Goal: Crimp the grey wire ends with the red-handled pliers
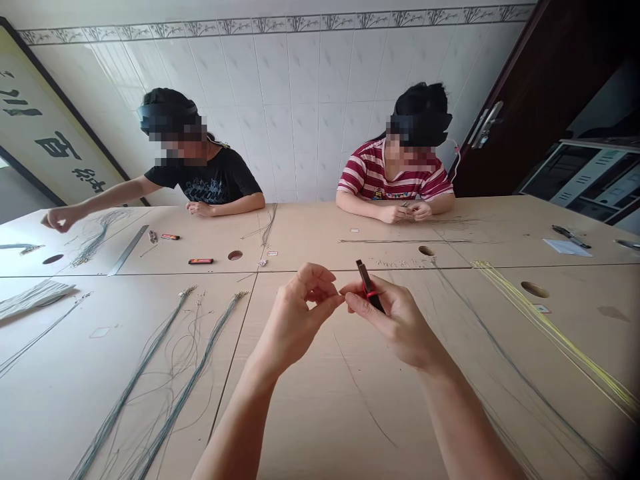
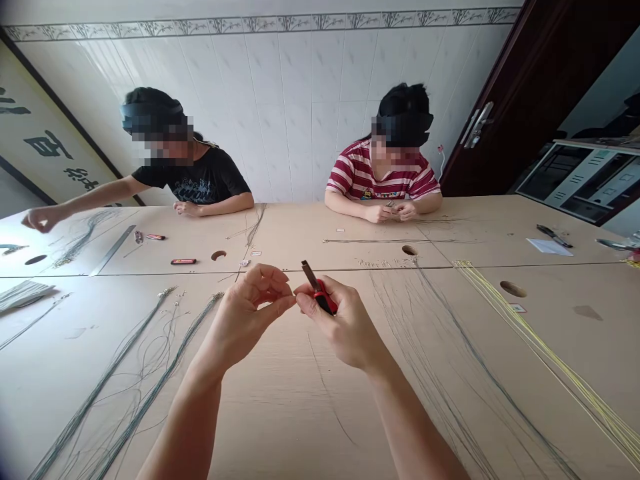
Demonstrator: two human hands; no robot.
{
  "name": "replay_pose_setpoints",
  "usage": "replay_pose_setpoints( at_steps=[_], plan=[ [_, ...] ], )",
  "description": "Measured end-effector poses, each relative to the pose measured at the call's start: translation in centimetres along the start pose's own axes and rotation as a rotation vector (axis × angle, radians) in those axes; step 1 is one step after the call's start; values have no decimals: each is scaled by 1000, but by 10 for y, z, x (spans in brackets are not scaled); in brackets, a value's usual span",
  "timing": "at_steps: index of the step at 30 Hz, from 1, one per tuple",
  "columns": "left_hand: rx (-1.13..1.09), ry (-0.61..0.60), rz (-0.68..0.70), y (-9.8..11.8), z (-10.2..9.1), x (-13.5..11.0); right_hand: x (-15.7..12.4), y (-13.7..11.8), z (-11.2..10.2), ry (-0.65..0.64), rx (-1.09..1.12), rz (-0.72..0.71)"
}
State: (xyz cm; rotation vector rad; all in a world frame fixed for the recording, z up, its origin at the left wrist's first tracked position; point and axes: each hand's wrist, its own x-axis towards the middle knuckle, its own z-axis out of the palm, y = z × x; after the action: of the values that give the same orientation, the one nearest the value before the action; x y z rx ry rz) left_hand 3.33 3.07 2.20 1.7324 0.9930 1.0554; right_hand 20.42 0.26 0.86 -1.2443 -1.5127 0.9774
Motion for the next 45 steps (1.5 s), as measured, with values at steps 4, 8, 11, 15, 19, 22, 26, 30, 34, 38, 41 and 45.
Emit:
replay_pose_setpoints(
  at_steps=[4,8,11,15,19,22,26,30,34,38,41,45],
  plan=[
    [26,-30,-7,4,-1,-1,1,3,-1,18,-11,0],
    [31,-43,-8,5,0,-2,1,4,-1,16,-3,3],
    [5,-78,-13,3,-1,-3,-1,3,-1,30,-5,-3],
    [44,-98,-13,1,-5,-3,-2,2,-3,58,-5,-26],
    [127,-67,-28,4,-6,-3,-1,1,-4,79,-10,-16],
    [121,-106,-26,7,-4,-3,-1,0,-3,72,2,-23],
    [58,-143,-28,7,-2,-3,-1,-2,-2,45,-2,-11],
    [37,-145,-59,6,-3,-4,-2,-3,-3,61,-1,-32],
    [48,-154,-63,7,-4,-3,-3,-2,-4,66,-16,-61],
    [33,-205,-71,7,-4,-2,-4,-2,-4,74,-25,-103],
    [10,-237,-81,7,-3,-2,-4,-3,-3,78,-22,-120],
    [-2,-253,-77,9,-3,-2,-3,-4,-3,80,-17,-130]
  ],
)
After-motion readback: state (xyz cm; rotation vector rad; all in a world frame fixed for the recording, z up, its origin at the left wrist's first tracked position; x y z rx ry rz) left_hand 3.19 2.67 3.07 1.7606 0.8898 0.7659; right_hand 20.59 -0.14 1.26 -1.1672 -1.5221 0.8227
